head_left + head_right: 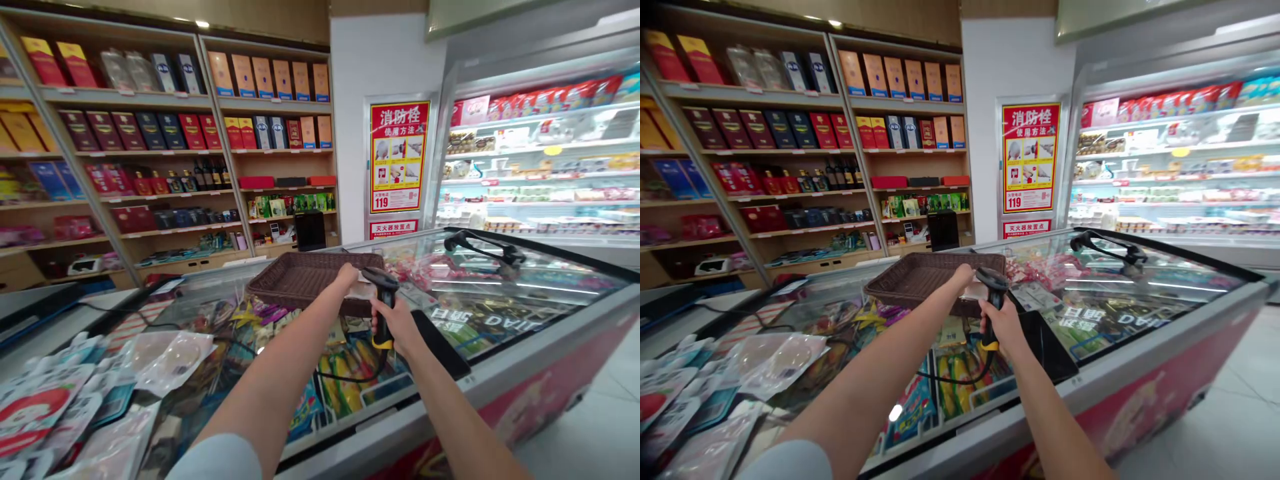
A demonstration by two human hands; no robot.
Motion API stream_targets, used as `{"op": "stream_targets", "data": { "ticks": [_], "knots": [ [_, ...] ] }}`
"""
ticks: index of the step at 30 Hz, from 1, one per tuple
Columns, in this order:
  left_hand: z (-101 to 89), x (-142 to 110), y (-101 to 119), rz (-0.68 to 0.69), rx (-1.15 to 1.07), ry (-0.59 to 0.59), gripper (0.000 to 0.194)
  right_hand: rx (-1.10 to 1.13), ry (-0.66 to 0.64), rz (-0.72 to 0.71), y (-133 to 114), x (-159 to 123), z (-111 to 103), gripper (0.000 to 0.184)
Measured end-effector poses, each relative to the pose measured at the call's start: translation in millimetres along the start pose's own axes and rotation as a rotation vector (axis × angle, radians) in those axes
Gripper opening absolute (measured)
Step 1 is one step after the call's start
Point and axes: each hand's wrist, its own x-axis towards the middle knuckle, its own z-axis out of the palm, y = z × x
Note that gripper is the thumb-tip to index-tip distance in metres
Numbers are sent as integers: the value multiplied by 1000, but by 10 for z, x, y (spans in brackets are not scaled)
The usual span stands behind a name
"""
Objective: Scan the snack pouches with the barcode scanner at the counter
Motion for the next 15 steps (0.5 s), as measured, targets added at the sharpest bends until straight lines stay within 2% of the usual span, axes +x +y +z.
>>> {"op": "stream_targets", "data": {
  "ticks": [4,7,11,15],
  "knots": [
    [-172,-122,-47,9,79,46,7,1,-42,20,34,-46,61,43],
    [-429,-238,-124,48,45,98,13,4,-50,13,84,-89,181,42],
    [-982,-397,-286,40,-56,216,25,-35,-144,54,184,-158,460,40],
    [-1715,-612,-500,2,-31,362,34,-46,-257,100,295,-255,874,40]
  ]
}}
